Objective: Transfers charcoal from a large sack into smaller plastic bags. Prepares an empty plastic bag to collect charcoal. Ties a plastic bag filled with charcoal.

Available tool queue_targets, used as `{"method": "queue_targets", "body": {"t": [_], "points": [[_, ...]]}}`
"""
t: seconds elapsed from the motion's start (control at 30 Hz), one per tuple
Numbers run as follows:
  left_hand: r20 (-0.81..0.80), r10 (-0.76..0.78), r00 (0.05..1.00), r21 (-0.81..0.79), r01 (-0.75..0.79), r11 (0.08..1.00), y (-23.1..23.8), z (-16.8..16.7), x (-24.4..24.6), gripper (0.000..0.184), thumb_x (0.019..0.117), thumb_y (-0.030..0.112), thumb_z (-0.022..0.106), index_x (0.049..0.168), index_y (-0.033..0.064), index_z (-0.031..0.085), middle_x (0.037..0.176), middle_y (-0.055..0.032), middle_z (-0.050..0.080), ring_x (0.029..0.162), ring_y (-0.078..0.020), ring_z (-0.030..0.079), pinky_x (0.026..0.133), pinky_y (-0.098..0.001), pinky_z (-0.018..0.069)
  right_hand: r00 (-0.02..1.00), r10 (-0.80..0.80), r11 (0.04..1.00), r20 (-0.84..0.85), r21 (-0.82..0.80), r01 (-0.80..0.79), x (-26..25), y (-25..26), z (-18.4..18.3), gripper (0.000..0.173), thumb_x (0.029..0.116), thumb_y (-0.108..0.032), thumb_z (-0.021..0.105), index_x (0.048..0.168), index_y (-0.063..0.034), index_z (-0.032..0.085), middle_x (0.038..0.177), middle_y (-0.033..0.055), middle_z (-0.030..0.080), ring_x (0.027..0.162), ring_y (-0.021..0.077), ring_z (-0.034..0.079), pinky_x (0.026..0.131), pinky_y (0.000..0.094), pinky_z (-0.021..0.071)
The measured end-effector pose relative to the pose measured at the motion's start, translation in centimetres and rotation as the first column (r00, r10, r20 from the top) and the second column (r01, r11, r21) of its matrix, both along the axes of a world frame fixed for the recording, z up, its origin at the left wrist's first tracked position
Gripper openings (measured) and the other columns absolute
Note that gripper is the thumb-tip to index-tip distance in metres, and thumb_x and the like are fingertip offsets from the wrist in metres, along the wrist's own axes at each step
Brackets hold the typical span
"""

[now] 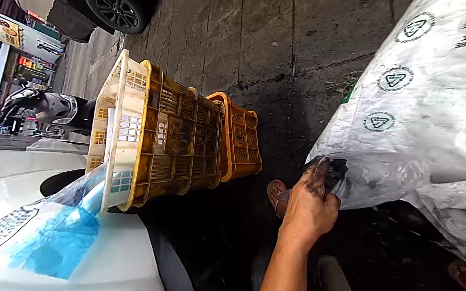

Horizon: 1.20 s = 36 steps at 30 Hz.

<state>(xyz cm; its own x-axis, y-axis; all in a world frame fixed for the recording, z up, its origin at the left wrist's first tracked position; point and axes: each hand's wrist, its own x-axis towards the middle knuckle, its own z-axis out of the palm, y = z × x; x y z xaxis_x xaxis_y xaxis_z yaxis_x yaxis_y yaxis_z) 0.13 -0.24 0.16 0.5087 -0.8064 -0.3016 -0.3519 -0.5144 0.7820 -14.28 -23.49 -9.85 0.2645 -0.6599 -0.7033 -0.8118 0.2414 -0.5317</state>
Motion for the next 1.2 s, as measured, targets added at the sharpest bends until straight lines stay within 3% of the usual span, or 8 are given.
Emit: {"method": "queue_targets", "body": {"t": [0.07,0.17,0.37,0.47,0.67,0.8,1.03,1.2], "points": [[0.021,0.021,1.0,-0.005,-0.021,1.0,0.4,-0.3,-0.2,0.057,0.0866,-0.008,0.057,0.144,-0.0082,0.052,0.152,-0.0236,0.049,0.141,-0.0256,0.05,0.116,-0.0347,0.0395,0.985,0.174,0.977,-0.018,-0.121,-0.175,0.5,-0.7,-2.5,0.04,0.1062,0.003,0.044,0.142,0.0196,0.04,0.149,0.0367,0.042,0.144,0.0371,0.04,0.121,0.0365,0.0258],[0.068,0.044,0.997,-0.023,-0.042,0.999,1.5,-1.0,-0.6,0.055,0.0842,-0.006,0.06,0.139,-0.0093,0.057,0.148,-0.0233,0.054,0.137,-0.0212,0.054,0.113,-0.0307,0.0419,0.887,0.405,0.854,-0.221,-0.254,-0.453,-0.8,-0.6,-8.5,0.047,0.104,-0.009,0.055,0.141,0.0188,0.045,0.147,0.0389,0.044,0.145,0.0487,0.037,0.122,0.0559,0.0252],[0.134,0.038,0.99,-0.034,-0.034,0.999,1.1,-1.1,-0.5,0.059,0.0788,-0.004,0.058,0.138,-0.0067,0.058,0.145,-0.021,0.057,0.133,-0.0158,0.057,0.107,-0.0263,0.0458,0.961,0.201,0.971,-0.189,-0.093,-0.221,-1.7,-1.6,-11.7,0.048,0.1064,-0.015,0.052,0.147,0.0094,0.044,0.153,0.0276,0.045,0.148,0.0374,0.037,0.123,0.0501,0.0279],[0.158,0.034,0.987,-0.023,-0.031,0.999,0.8,-1.1,-0.6,0.06,0.0776,-0.003,0.058,0.137,-0.0064,0.059,0.143,-0.0213,0.058,0.132,-0.017,0.058,0.106,-0.0262,0.0461,0.852,0.38,0.915,-0.36,0.01,-0.404,-2.9,-2.2,-15.7,0.053,0.1028,-0.012,0.056,0.149,0.01,0.043,0.155,0.0315,0.04,0.148,0.046,0.034,0.121,0.0597,0.0256],[0.141,0.039,0.989,-0.022,-0.037,0.999,0.7,-1.0,-0.5,0.062,0.0785,0.0,0.056,0.14,-0.0065,0.057,0.145,-0.0224,0.056,0.133,-0.0141,0.057,0.106,-0.0228,0.0452,0.967,0.167,0.984,-0.193,-0.022,-0.174,-2.6,-1.2,-11.2,0.044,0.1073,-0.012,0.049,0.147,0.0073,0.046,0.153,0.0265,0.046,0.147,0.0379,0.039,0.122,0.049,0.029],[0.15,0.03,0.988,-0.01,-0.029,1.0,-0.1,-0.8,-0.8,0.063,0.0781,-0.002,0.057,0.141,-0.0053,0.056,0.145,-0.0226,0.056,0.133,-0.0147,0.057,0.105,-0.0234,0.0454,0.833,0.427,0.902,-0.352,0.097,-0.422,-2.9,-1.0,-13.0,0.054,0.1034,-0.005,0.051,0.153,0.0098,0.035,0.157,0.0313,0.037,0.149,0.0457,0.031,0.122,0.0571,0.0256],[0.159,0.015,0.987,0.005,-0.016,1.0,-0.1,-1.3,-1.1,0.063,0.0776,-0.002,0.057,0.14,-0.0049,0.057,0.145,-0.0214,0.057,0.132,-0.0141,0.057,0.105,-0.0229,0.0456,0.869,0.407,0.913,-0.281,0.11,-0.392,-2.2,-0.8,-12.2,0.051,0.1024,-0.014,0.057,0.147,0.0072,0.046,0.152,0.0281,0.046,0.145,0.0425,0.039,0.12,0.0565,0.0286],[0.163,0.009,0.987,0.011,-0.011,1.0,-0.4,-1.4,-1.0,0.063,0.0779,-0.001,0.057,0.14,-0.0047,0.057,0.145,-0.022,0.056,0.132,-0.0147,0.057,0.105,-0.024,0.0459,0.882,0.365,0.931,-0.299,0.113,-0.347,-2.3,-0.3,-12.2,0.058,0.1033,-0.013,0.055,0.153,0.0091,0.035,0.157,0.0302,0.038,0.15,0.0436,0.032,0.122,0.0563,0.0254]]}}
